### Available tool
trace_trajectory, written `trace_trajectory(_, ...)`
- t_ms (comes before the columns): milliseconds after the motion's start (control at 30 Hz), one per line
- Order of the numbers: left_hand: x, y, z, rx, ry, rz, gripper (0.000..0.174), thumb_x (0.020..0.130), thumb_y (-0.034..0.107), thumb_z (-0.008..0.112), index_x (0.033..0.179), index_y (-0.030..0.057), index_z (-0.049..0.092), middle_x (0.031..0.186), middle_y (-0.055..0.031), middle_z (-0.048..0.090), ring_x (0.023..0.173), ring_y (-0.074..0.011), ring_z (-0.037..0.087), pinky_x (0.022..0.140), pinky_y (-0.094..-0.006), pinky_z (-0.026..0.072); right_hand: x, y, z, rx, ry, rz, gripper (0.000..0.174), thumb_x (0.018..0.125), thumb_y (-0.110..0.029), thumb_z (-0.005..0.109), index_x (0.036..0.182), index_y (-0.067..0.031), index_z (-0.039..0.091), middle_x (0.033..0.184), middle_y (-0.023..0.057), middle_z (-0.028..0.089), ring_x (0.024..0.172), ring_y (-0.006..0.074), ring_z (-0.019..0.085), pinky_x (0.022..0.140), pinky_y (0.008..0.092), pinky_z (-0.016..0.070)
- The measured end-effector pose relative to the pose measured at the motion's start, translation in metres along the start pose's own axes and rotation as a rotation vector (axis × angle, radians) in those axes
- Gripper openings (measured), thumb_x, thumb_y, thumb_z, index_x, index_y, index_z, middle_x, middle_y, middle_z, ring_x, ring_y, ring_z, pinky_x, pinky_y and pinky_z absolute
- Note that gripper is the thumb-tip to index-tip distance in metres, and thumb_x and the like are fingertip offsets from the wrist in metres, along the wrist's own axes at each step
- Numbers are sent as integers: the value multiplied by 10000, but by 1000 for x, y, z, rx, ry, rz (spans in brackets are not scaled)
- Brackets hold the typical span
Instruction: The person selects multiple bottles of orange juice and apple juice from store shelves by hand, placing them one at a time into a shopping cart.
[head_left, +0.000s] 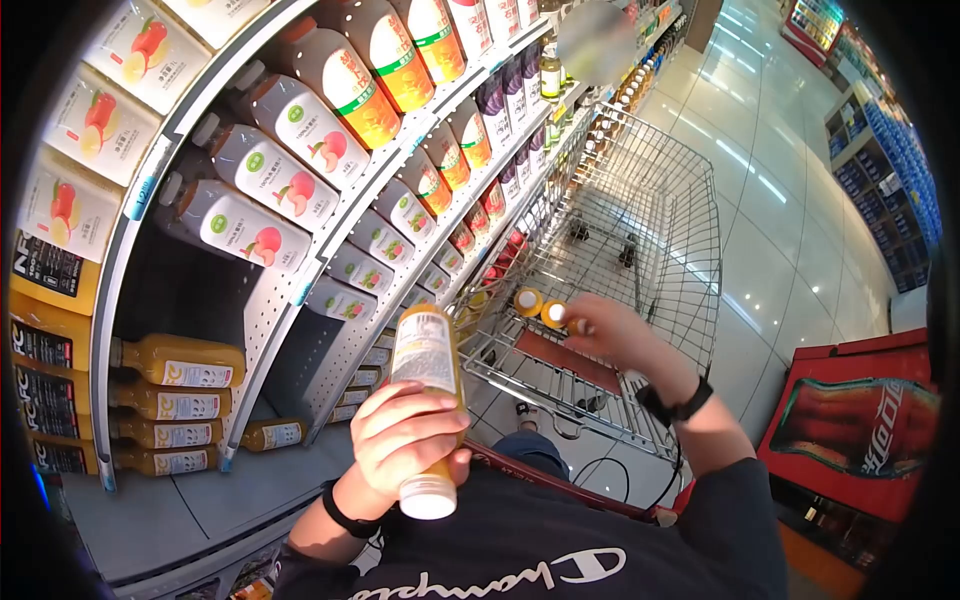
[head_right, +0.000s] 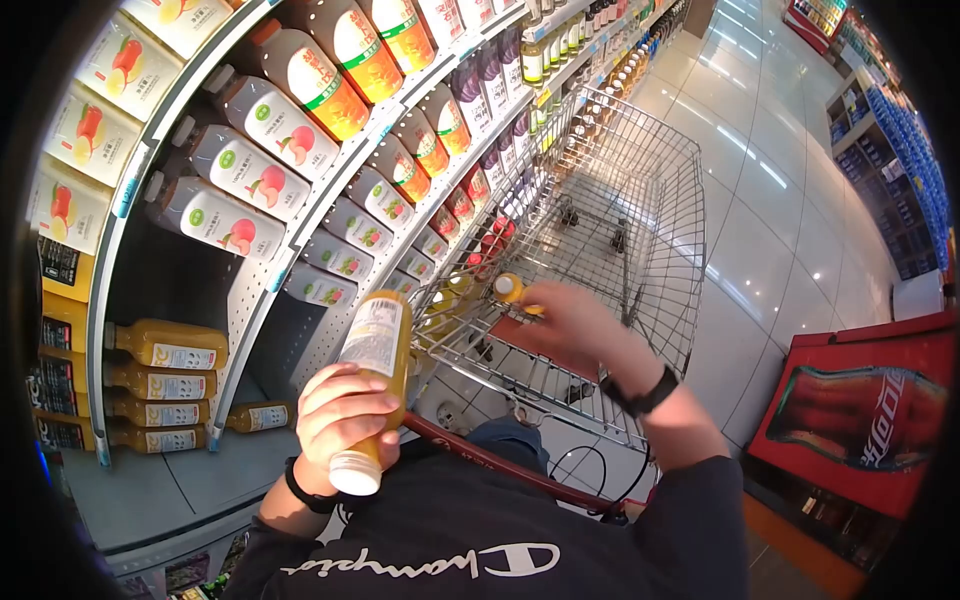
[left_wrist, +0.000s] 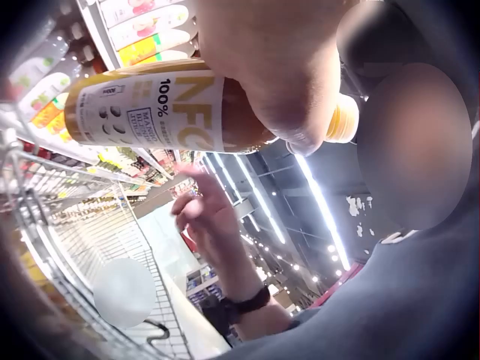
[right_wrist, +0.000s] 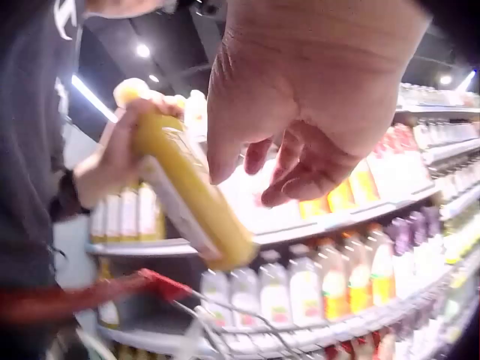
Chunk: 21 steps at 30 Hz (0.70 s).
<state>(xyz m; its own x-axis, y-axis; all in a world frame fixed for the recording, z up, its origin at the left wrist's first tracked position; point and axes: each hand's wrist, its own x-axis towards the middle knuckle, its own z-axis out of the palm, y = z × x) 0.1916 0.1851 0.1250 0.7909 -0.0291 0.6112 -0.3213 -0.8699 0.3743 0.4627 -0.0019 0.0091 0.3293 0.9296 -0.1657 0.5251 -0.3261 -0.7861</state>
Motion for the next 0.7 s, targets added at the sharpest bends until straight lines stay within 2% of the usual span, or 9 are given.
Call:
trace_trajectory(33, 1, 0, 3, 20, 41, -7, 242, 818, 281, 829, 868, 129, 648, 996, -96, 690, 944, -319, 675, 881, -467, 551, -2, -36, 5, -42, 156, -410, 436, 819, -263, 800, 1202, -131, 638, 1260, 66, 632, 993, 296, 684, 837, 399, 565)
trace_trajectory(67, 6, 0, 10, 39, 85, -12, 263, 808, 307, 840, 872, 135, 652, 1045, -102, 666, 980, -325, 654, 891, -467, 545, -11, -81, 2, -134, 184, -569, 558, 795, -242, 817, 1295, -179, 578, 1338, 44, 587, 989, 276, 685, 821, 378, 578)
trace_trajectory(167, 14, -3, 30, 68, 164, -10, 427, 745, 466, 890, 875, 137, 651, 1288, -160, 529, 1187, -349, 522, 1002, -480, 474, -16, -132, 32, -97, 349, -787, 658, 794, -302, 800, 1354, -104, 518, 1378, 63, 593, 874, 206, 698, 641, 341, 562)
trace_trajectory(300, 17, -9, 36, -49, 97, -149, 587, 728, 563, 882, 990, 94, 645, 1472, -228, 420, 1422, -462, 346, 1177, -552, 298, -2, -133, 36, -169, 374, -597, 593, 721, -305, 837, 1231, -149, 576, 1263, 49, 647, 755, 234, 712, 584, 373, 546)
trace_trajectory(333, 17, -8, 33, -126, -63, -247, 695, 723, 499, 900, 1170, 42, 629, 1551, -259, 309, 1467, -524, 244, 1215, -581, 217, 1, -130, 35, -154, 362, -530, 574, 702, -299, 848, 1195, -157, 591, 1239, 48, 657, 738, 243, 714, 575, 381, 543)
trace_trajectory(400, 19, -10, 39, -97, -246, -367, 997, 718, 399, 905, 1494, 51, 386, 1603, -325, 184, 1456, -520, 290, 1192, -570, 296, 16, -120, 27, 43, 483, -436, 505, 684, -275, 864, 1113, -158, 624, 1060, 44, 703, 792, 279, 727, 630, 386, 568)
trace_trajectory(433, 14, -16, 45, -164, -215, -440, 1030, 740, 371, 891, 1541, 50, 328, 1605, -320, 195, 1466, -506, 286, 1200, -566, 289, 25, -117, 22, 61, 585, -396, 486, 697, -279, 863, 1108, -152, 635, 997, 48, 719, 801, 288, 729, 651, 382, 576)
trace_trajectory(567, -42, -51, 42, 271, -484, -519, 763, 824, 329, 817, 1441, 26, 485, 1545, -263, 328, 1461, -458, 310, 1204, -552, 287, 68, -53, -5, 208, 725, -87, 402, 727, -305, 861, 1035, -103, 699, 916, 97, 739, 828, 314, 730, 708, 389, 582)
trace_trajectory(700, -93, -69, 47, 378, -467, -577, 542, 878, 426, 713, 1277, 71, 619, 1457, -180, 471, 1418, -378, 403, 1180, -529, 327, 117, 43, 2, 38, 788, 88, 355, 790, -352, 815, 1009, -90, 721, 980, 128, 752, 881, 331, 725, 773, 435, 580)
